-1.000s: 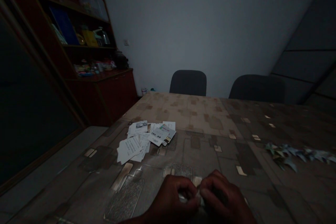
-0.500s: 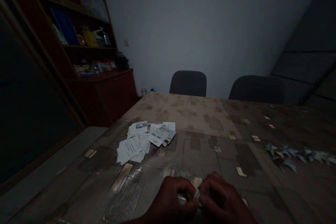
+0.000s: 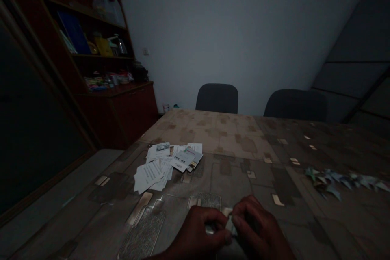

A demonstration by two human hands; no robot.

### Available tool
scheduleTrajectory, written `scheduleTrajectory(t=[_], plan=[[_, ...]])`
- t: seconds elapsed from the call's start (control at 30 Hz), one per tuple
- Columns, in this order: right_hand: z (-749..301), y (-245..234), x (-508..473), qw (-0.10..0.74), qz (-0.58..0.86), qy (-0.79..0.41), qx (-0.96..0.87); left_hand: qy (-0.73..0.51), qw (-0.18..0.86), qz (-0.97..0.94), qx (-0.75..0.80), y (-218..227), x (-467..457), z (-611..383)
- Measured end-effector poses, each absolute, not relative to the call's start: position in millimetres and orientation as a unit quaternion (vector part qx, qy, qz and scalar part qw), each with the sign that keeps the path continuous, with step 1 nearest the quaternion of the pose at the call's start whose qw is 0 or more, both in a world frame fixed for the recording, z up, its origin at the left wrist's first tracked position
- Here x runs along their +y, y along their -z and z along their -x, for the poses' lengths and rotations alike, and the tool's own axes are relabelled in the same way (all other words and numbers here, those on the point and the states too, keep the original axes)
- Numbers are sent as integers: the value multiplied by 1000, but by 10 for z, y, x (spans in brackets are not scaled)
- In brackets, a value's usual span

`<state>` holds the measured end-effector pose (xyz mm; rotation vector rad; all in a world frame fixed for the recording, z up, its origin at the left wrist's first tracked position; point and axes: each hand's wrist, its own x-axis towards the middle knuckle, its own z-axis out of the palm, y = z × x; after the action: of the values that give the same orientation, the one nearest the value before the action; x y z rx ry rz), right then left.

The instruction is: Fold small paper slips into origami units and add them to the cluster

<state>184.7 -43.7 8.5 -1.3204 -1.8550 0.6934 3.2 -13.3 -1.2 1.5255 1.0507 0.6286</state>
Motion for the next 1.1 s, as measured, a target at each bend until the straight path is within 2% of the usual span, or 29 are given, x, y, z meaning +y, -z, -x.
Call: scheduleTrajectory(t=[0.27,0.4,0.77,1.03,1.1], plan=[[-1875,-65,-424,398,485,-152,-764,-320,603,-582,442,99,-102,-77],[-1853,-34,-423,406,474,-112,-774,-308,611,-570,455,118,-102,-94],[-1868,-13,-415,381,466,-143,-786,-305,614,-583,436,176,-101,-66],[-1913,-7,-367,347,364,45,-863,-309,668,-494,463,205,-87,-118],[-1927,-7,-371,340,353,61,-869,-323,664,-488,466,201,-91,-120]])
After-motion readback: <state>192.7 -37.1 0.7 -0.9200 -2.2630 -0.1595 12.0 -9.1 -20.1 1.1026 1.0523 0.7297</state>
